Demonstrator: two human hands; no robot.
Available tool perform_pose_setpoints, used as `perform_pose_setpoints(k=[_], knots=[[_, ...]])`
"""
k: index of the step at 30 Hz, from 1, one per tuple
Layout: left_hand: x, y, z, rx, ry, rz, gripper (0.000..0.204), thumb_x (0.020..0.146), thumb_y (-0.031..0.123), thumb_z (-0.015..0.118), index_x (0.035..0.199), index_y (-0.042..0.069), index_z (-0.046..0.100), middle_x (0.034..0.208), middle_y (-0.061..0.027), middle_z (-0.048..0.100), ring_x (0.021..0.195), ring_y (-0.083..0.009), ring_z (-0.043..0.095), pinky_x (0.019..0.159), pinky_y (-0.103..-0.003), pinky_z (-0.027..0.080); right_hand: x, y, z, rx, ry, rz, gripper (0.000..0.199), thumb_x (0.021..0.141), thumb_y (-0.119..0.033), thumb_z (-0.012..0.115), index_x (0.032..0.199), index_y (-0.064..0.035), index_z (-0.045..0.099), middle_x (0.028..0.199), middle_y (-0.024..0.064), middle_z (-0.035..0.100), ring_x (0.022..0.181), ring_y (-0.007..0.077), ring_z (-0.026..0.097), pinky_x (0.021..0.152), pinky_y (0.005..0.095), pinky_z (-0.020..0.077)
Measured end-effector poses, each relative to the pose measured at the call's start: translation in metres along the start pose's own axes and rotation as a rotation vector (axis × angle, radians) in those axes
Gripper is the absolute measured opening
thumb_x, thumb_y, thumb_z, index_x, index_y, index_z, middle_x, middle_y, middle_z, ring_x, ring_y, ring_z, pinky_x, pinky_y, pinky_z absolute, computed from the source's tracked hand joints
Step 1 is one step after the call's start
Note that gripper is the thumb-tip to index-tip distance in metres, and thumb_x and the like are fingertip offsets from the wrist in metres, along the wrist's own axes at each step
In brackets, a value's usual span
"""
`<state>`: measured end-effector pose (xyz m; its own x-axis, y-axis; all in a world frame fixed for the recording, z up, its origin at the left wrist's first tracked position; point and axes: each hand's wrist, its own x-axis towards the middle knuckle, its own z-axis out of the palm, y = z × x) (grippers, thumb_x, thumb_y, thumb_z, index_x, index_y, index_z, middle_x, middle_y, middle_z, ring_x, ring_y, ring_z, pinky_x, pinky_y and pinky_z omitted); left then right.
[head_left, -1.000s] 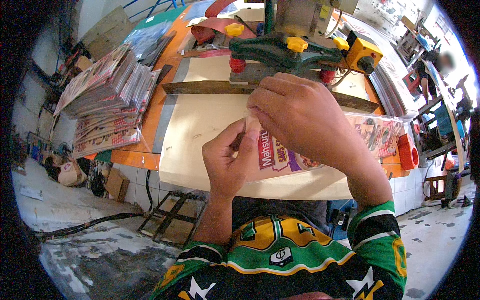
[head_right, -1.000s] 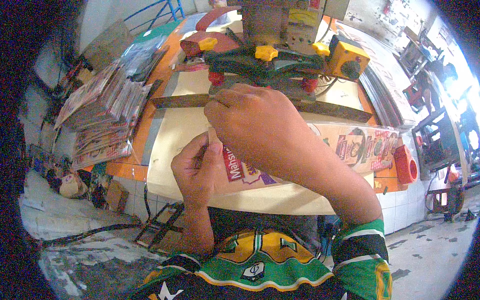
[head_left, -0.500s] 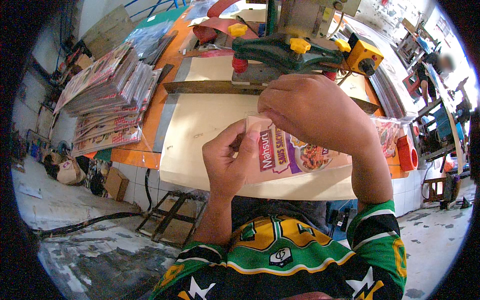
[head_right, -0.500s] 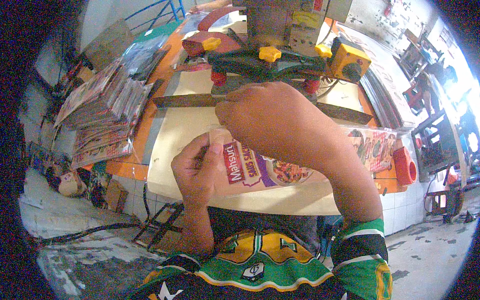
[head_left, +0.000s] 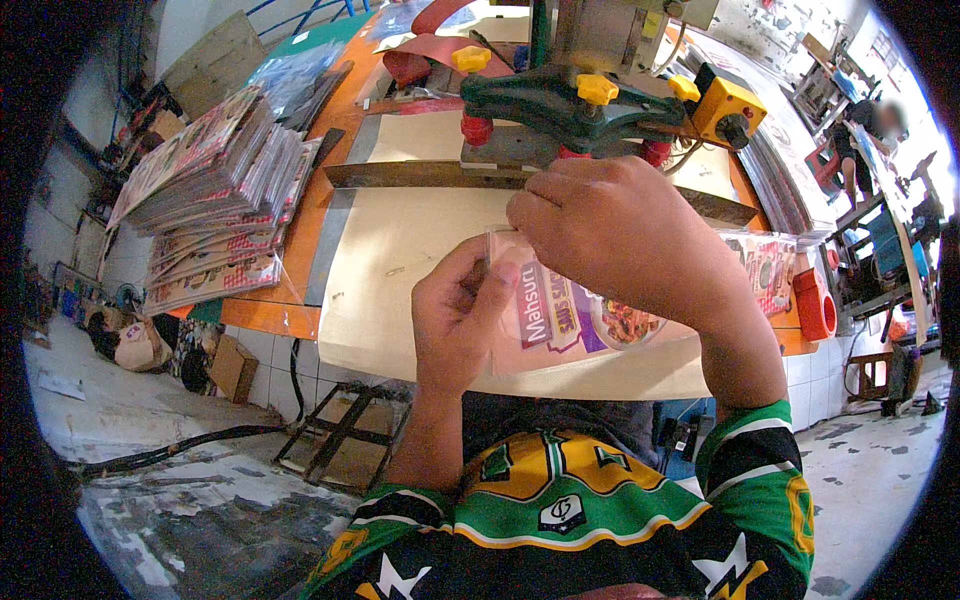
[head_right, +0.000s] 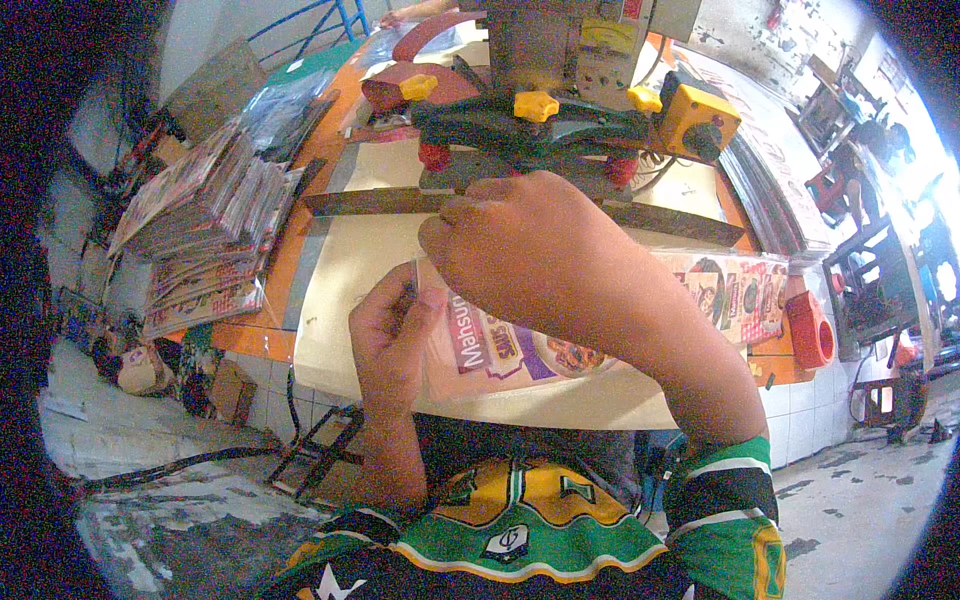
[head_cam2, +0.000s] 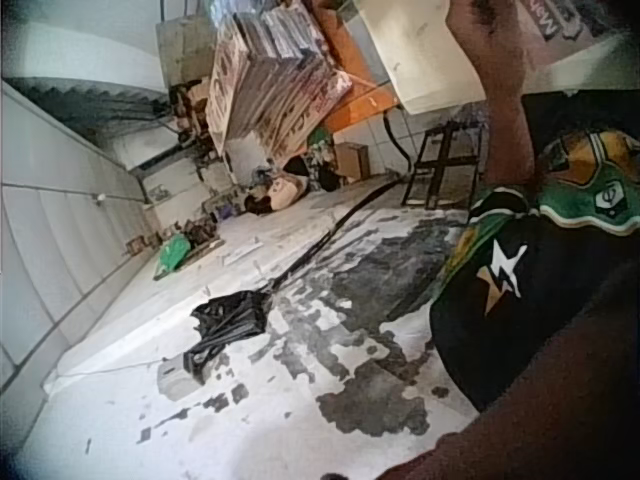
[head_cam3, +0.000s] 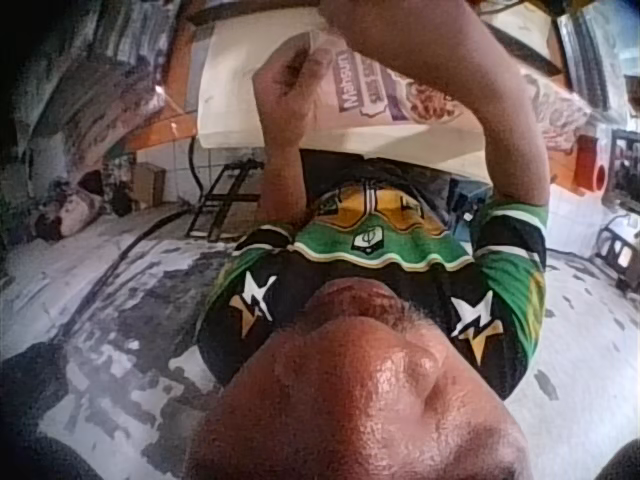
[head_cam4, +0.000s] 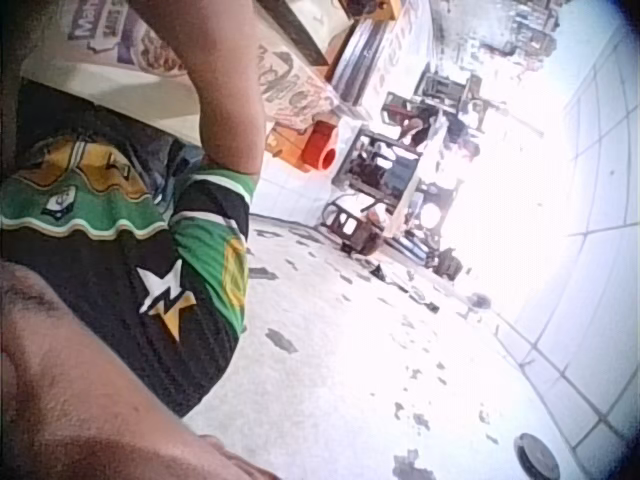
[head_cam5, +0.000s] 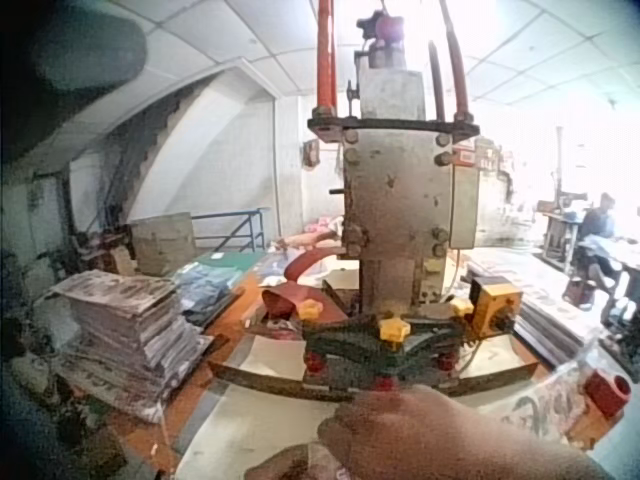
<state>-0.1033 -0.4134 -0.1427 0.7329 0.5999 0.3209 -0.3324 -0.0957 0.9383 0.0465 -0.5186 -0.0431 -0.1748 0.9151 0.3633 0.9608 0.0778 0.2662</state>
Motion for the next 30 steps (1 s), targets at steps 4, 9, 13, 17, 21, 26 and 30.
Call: perform_pose_setpoints(k=[4,9,13,17,21,26,30], knots=[[0.001,0.002,0.002,-0.093,-0.047,-0.120,0.028,0.101,0.015,0.062,0.121,-0.005,0.062,0.093,-0.0007,0.066,0.077,-0.0032,0.057,0.066,-0.019,0.045,0.000,-0.003,0.005,0.049,-0.019,0.051,0.014,0.082,-0.018,0.065,0.085,-0.0082,0.055,0.081,0.0074,0.058,0.079,0.0262,0.065,0.063,0.0382,0.0535],[0.005,-0.003,-0.006,-0.036,-0.070,-0.135,0.026,0.101,0.014,0.061,0.119,-0.005,0.062,0.090,0.0010,0.064,0.077,-0.0023,0.056,0.066,-0.019,0.045,0.002,-0.005,0.016,0.011,0.128,0.047,0.011,0.081,-0.017,0.063,0.086,-0.0072,0.061,0.082,0.0088,0.066,0.077,0.0264,0.071,0.061,0.0366,0.0577],[0.005,0.001,-0.009,0.055,-0.098,-0.132,0.025,0.102,0.013,0.060,0.118,-0.005,0.062,0.090,0.0016,0.064,0.077,-0.0016,0.056,0.066,-0.018,0.045,0.001,-0.009,0.023,0.013,0.104,0.100,0.013,0.080,-0.017,0.063,0.089,-0.0069,0.060,0.084,0.0093,0.066,0.077,0.0260,0.070,0.060,0.0362,0.0576],[0.004,-0.009,-0.005,-0.072,-0.048,-0.134,0.024,0.098,0.015,0.064,0.115,-0.001,0.066,0.087,-0.0002,0.067,0.075,-0.0037,0.059,0.066,-0.021,0.048,0.001,-0.009,0.032,-0.011,0.148,0.156,0.014,0.084,-0.016,0.061,0.093,-0.0060,0.058,0.081,0.0084,0.066,0.074,0.0258,0.070,0.058,0.0359,0.0572],[-0.020,0.006,0.009,0.263,-0.328,-0.023,0.015,0.088,0.019,0.071,0.087,0.004,0.069,0.079,-0.0041,0.069,0.069,-0.0119,0.061,0.063,-0.030,0.050,0.010,0.028,0.026,-0.130,0.188,0.341,0.014,0.091,-0.017,0.056,0.098,-0.0057,0.060,0.074,0.0127,0.068,0.067,0.0294,0.071,0.055,0.0419,0.0573],[-0.005,0.004,0.001,0.153,-0.114,-0.133,0.011,0.093,0.015,0.066,0.093,0.005,0.069,0.081,0.0005,0.066,0.072,-0.0077,0.058,0.063,-0.026,0.047,0.001,0.009,-0.001,0.152,0.027,0.456,0.012,0.095,-0.020,0.060,0.098,-0.0095,0.063,0.080,0.0155,0.067,0.077,0.0374,0.066,0.067,0.0478,0.0515],[0.002,0.001,-0.004,0.109,-0.074,-0.004,0.015,0.100,0.012,0.060,0.104,-0.001,0.066,0.088,0.0005,0.066,0.078,-0.0035,0.057,0.067,-0.021,0.048,-0.015,0.011,0.001,0.197,-0.015,0.411,0.015,0.095,-0.022,0.060,0.099,-0.0085,0.064,0.080,0.0138,0.067,0.078,0.0372,0.067,0.068,0.0458,0.0528]])
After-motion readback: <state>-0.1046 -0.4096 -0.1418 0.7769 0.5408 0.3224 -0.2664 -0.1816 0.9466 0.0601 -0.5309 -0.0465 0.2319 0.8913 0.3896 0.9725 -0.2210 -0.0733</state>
